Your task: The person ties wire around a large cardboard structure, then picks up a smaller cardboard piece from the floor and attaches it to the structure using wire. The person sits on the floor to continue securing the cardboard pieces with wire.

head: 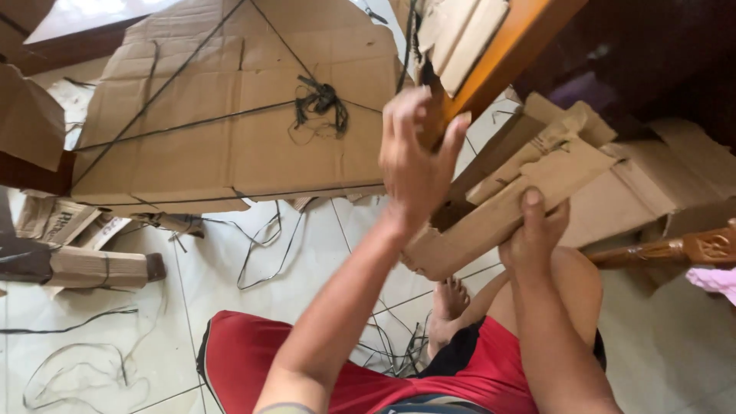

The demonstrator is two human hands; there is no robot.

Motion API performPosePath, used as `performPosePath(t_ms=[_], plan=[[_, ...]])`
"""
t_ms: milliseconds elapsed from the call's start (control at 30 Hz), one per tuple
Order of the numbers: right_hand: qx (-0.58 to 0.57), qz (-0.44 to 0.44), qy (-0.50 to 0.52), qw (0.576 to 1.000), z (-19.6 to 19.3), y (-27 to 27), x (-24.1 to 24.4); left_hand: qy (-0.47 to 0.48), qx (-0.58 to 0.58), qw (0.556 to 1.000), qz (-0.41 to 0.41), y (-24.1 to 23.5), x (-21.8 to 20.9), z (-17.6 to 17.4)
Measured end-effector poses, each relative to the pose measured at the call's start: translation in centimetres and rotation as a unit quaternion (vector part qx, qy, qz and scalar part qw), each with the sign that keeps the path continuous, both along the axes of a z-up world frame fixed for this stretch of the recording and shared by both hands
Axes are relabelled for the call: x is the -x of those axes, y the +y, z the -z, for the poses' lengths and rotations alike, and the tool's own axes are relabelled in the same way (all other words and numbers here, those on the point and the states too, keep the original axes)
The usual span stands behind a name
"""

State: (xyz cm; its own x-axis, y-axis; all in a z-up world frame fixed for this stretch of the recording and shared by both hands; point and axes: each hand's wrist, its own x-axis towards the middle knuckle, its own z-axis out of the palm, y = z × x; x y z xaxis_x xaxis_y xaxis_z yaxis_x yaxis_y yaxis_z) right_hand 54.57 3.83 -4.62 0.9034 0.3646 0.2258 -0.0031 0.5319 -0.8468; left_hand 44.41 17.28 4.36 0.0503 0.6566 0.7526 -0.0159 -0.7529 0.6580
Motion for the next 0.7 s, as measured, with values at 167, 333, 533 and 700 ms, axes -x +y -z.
performPosePath(t_ms=[167,333,533,700], plan=[[0.036,-0.001,0.023,0.999,0.2,-0.3,0.2,0.123,-0.114,0.983,-0.072,2.4,-0.9,-1.1],[0.052,-0.013,0.085,0.995,0.1,0.2,0.3,0.094,-0.094,0.991,-0.022,4.6,-1.1,-0.6],[0.043,-0.035,0.075,0.996,0.5,0.7,0.7,0.154,-0.062,0.985,-0.045,5.7,-2.1,-0.3],[0.055,-0.029,0.083,0.995,-0.1,0.8,1.0,0.07,-0.048,0.996,0.005,8.4,-1.7,-2.4]])
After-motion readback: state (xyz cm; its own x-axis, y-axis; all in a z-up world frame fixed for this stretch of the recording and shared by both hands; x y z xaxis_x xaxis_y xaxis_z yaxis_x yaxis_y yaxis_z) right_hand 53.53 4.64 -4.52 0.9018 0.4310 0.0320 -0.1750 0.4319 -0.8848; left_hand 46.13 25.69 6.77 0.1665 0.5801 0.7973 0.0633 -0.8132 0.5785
